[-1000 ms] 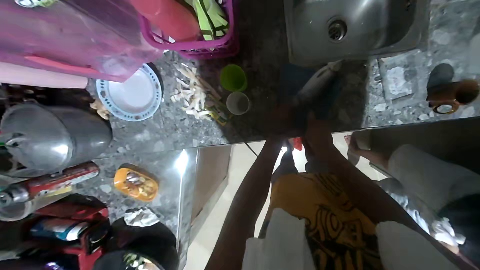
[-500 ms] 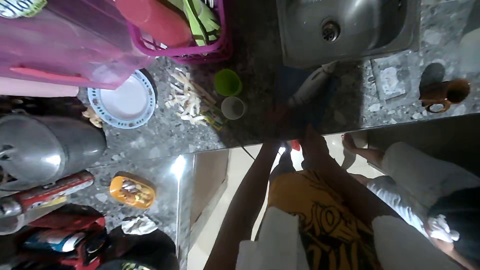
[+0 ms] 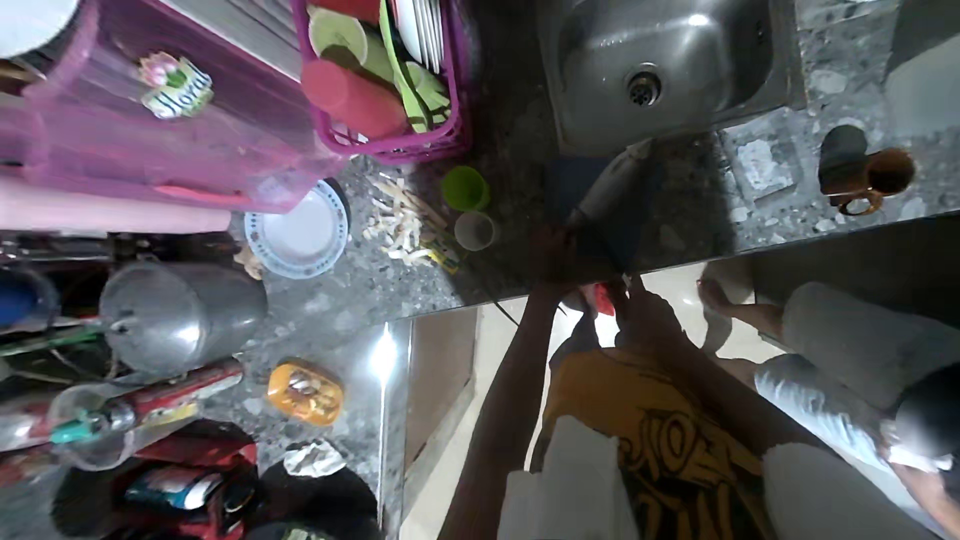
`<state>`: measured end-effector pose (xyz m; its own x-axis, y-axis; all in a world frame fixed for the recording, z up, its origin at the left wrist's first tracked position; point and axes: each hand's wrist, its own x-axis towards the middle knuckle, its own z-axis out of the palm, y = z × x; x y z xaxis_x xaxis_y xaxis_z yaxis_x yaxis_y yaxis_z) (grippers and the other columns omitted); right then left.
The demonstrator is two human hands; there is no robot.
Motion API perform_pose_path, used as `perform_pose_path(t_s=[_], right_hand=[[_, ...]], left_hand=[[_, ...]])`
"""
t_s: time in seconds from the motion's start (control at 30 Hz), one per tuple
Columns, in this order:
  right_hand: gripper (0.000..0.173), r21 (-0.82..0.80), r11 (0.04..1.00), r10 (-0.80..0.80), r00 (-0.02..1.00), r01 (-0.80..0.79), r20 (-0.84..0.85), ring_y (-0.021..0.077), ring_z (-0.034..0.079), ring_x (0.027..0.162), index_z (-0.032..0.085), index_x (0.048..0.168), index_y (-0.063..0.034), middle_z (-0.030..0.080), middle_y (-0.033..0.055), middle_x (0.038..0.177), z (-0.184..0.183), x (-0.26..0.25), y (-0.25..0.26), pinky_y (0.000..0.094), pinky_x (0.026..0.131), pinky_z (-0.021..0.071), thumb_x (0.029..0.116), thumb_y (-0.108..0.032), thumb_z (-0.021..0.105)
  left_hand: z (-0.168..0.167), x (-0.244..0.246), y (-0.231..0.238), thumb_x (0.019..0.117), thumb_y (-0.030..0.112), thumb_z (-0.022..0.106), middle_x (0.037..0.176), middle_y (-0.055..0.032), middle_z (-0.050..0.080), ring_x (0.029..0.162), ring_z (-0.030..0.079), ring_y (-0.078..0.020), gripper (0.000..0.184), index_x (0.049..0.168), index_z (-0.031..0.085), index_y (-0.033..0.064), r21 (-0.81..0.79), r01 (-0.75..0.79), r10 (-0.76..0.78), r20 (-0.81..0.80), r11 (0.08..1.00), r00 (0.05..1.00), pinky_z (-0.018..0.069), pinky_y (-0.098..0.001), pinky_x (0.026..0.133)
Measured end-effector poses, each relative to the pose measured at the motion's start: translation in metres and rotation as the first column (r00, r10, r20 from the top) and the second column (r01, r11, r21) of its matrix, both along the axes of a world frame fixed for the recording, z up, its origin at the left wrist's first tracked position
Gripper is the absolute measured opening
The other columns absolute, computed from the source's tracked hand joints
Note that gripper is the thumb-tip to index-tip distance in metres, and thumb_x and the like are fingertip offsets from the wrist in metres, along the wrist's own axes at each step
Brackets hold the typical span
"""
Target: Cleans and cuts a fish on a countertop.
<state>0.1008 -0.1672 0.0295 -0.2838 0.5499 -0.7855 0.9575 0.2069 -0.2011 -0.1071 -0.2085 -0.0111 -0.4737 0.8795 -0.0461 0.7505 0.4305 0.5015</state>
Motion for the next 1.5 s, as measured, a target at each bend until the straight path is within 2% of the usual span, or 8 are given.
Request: perform_pose_path(t_s=[0.4,0.5,0.7,0.83,1.03,1.13,1.33,1.5], right_hand=[[0.059,-0.015,0.996,0.084,0.992,-0.086,-0.093,0.0449,0.06,0.125,0.027,0.163,-0.0107,0.059,0.0267,0.139,0.026,-0.056,0.039,0.0608,0.102,0.0495,0.107,-0.017,0.045],[0.053,0.012,0.999,0.054,0.991,-0.053,-0.124,0.0448,0.064,0.119,0.031,0.16,-0.0116,0.063,0.0256,0.132,0.016,-0.077,0.048,0.0607,0.097,0.0522,0.1086,-0.017,0.043],[0.058,-0.043,0.999,0.015,0.996,-0.018,-0.085,0.0431,0.067,0.113,0.027,0.161,-0.015,0.065,0.0237,0.129,0.01,-0.008,0.012,0.0599,0.094,0.0548,0.1075,-0.022,0.047],[0.054,-0.012,0.999,0.047,0.992,-0.049,-0.115,0.0435,0.061,0.125,0.031,0.161,-0.0102,0.06,0.0256,0.138,0.017,-0.044,0.032,0.0597,0.104,0.0493,0.1082,-0.018,0.043],[0.069,-0.014,0.998,0.055,0.986,-0.058,-0.156,0.0461,0.064,0.118,0.023,0.164,-0.0136,0.062,0.0269,0.132,0.005,-0.042,0.026,0.0632,0.096,0.0527,0.1023,-0.019,0.055],[0.067,0.005,1.0,-0.003,0.982,0.004,-0.187,0.0454,0.065,0.117,0.029,0.162,-0.0145,0.063,0.0253,0.134,0.001,-0.008,0.011,0.0635,0.096,0.0529,0.1028,-0.028,0.057],[0.052,0.016,0.999,-0.032,0.957,0.039,-0.289,0.0429,0.063,0.122,0.036,0.159,-0.0101,0.062,0.0247,0.136,0.024,-0.06,0.038,0.0591,0.1,0.0521,0.1076,-0.015,0.045],[0.07,0.052,0.998,0.047,0.974,-0.036,-0.224,0.0454,0.061,0.123,0.031,0.16,-0.0086,0.059,0.0267,0.139,0.008,-0.029,0.021,0.0623,0.1,0.0515,0.0972,-0.014,0.06]], left_hand=[[-0.014,-0.002,0.007,0.0934,0.018,0.073,0.12,-0.0171,0.07,0.111,0.067,-0.0328,0.027,0.119,0.075,0.0105,0.039,0.013,-0.013,0.0,0.999,1.0,0.055,-0.0492,0.097],[-0.019,-0.001,0.007,0.0936,0.015,0.072,0.119,-0.0174,0.07,0.11,0.068,-0.0331,0.025,0.118,0.076,0.0087,0.068,-0.002,0.001,0.012,0.998,1.0,0.0551,-0.0486,0.097],[-0.011,0.006,0.006,0.0967,0.018,0.069,0.125,-0.0166,0.068,0.114,0.067,-0.0317,0.026,0.12,0.074,0.0078,0.028,-0.058,0.056,0.06,0.998,0.997,0.0545,-0.0478,0.099],[-0.016,0.004,0.007,0.0935,0.015,0.073,0.122,-0.0177,0.069,0.112,0.067,-0.0322,0.024,0.115,0.075,0.0046,0.076,-0.029,0.024,0.064,0.997,0.998,0.0543,-0.0479,0.099],[0.0,0.001,0.001,0.0982,0.026,0.067,0.132,-0.0139,0.065,0.116,0.066,-0.0309,0.033,0.13,0.069,0.0181,-0.127,-0.042,0.048,0.046,0.991,0.998,0.0545,-0.0522,0.097],[-0.009,0.004,0.011,0.098,0.017,0.066,0.124,-0.0189,0.068,0.114,0.066,-0.0341,0.029,0.126,0.072,0.0088,-0.054,-0.043,0.047,0.088,0.998,0.995,0.0527,-0.0524,0.1],[-0.012,0.009,0.008,0.0937,0.017,0.071,0.119,-0.0218,0.069,0.11,0.067,-0.0366,0.027,0.118,0.075,0.0065,-0.029,-0.081,0.081,0.006,0.996,0.997,0.0539,-0.0532,0.097],[0.007,0.021,-0.007,0.099,0.024,0.067,0.139,-0.0184,0.06,0.124,0.061,-0.0359,0.038,0.134,0.065,0.0096,-0.171,-0.137,0.15,0.064,0.976,0.987,0.0501,-0.0563,0.103]])
